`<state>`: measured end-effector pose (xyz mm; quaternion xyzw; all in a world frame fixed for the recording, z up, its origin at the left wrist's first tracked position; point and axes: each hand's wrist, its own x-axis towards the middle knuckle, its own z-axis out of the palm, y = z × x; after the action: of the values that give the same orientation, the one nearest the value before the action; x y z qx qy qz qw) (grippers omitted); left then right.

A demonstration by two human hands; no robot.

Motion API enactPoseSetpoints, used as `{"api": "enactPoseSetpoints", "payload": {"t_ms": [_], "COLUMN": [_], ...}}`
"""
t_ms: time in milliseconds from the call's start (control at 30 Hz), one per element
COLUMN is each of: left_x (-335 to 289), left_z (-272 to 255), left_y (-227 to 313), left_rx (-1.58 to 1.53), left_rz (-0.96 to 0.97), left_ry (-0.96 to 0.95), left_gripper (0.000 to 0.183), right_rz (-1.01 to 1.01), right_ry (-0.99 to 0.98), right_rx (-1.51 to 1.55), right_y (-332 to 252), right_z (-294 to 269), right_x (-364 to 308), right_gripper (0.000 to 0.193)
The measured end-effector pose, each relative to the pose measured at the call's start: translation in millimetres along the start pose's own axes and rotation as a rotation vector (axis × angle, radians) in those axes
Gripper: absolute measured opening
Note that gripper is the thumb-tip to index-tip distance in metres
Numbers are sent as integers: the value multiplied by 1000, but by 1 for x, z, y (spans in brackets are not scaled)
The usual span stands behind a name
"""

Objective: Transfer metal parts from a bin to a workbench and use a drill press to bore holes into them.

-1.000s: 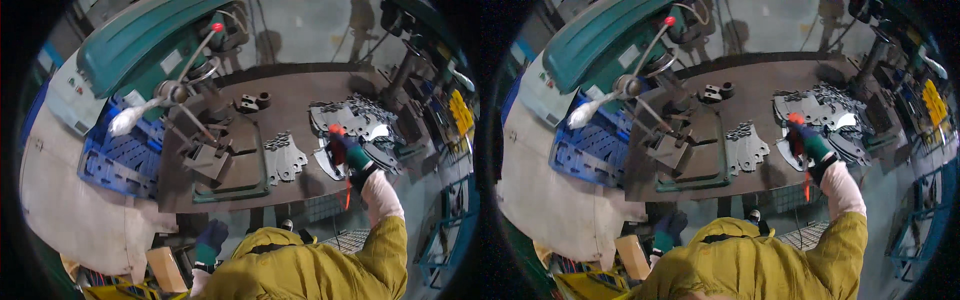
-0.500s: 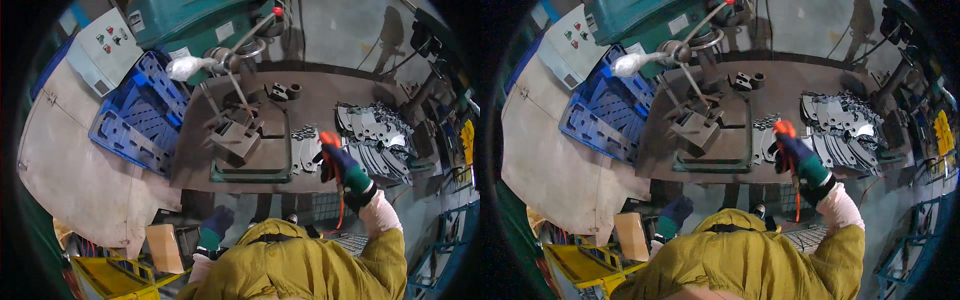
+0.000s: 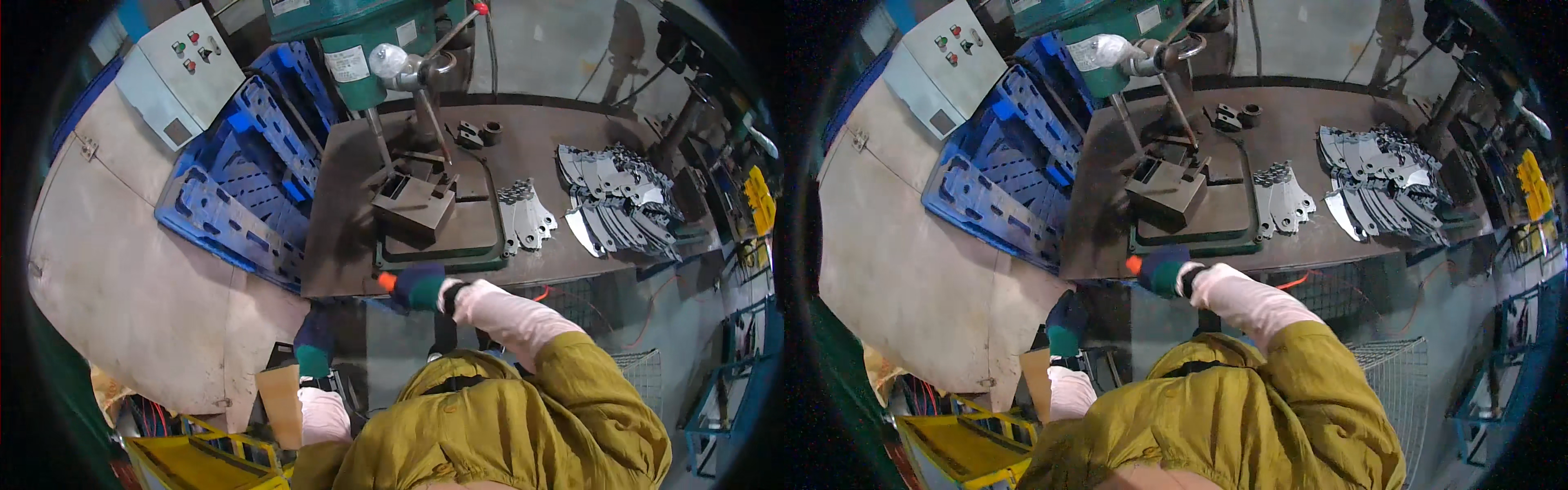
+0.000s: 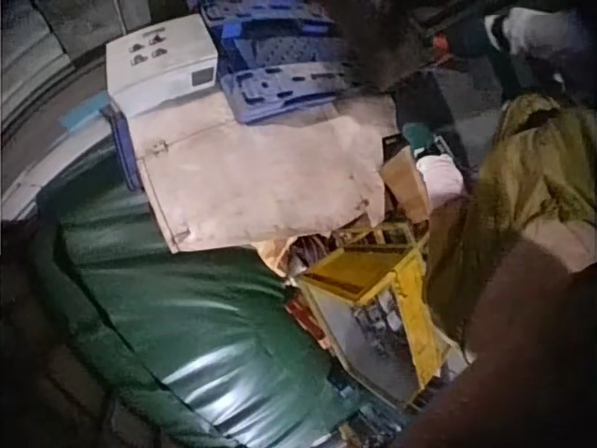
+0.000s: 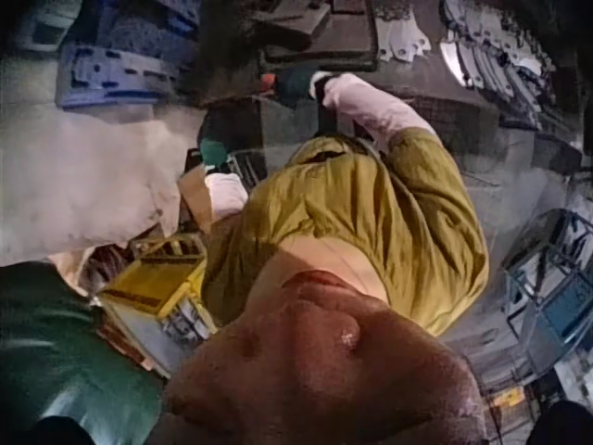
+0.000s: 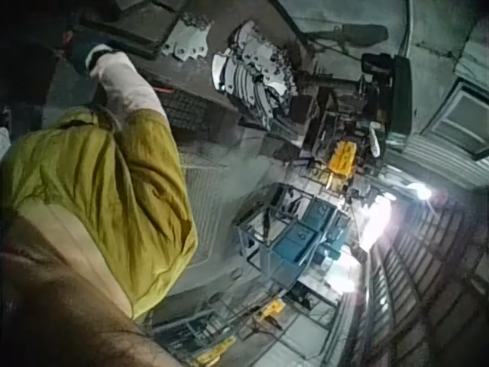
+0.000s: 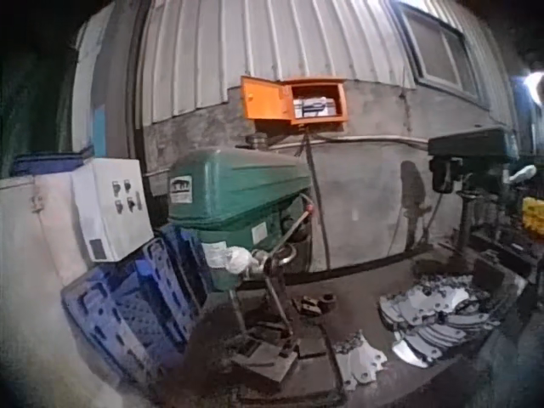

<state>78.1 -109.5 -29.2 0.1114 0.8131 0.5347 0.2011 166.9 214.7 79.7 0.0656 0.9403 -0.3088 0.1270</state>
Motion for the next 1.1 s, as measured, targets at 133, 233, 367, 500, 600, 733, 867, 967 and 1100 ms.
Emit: {"api": "enactPoseSetpoints", "payload": {"t_ms": [133,233,367,500,600,733,867,967,1100], "left_x": [9,15,40,70,93,93,74,86,62], "left_z": [-9,-12,2,6,40,100,145,166,202], "left_y": [-46,-67,-51,-6,22,58,73,52,87], "left_rx": [-941,-1058,-896,-329,-568,-1081,-967,-870,-686], "left_rz": [-124,-90,-92,130,109,-172,-421,-609,-599], "left_ry": [-26,-165,-104,-110,-416,-1117,-1071,-856,-569], "left_gripper": [27,24,25,28,32,37,36,33,33], "right_rz": [83,77,-150,-223,176,620,1127,1601,2144], "right_ry": [173,143,-55,-60,196,1283,2103,2260,1836], "right_rx": [-128,-102,209,160,279,195,823,701,897], "right_y": [-15,-45,-66,-36,36,160,293,312,303], "right_z": [1,3,-3,-4,2,34,124,167,197], "right_x": [34,17,-58,-120,-153,-234,-339,-383,-397], "right_gripper": [37,39,43,44,43,26,36,35,32]}}
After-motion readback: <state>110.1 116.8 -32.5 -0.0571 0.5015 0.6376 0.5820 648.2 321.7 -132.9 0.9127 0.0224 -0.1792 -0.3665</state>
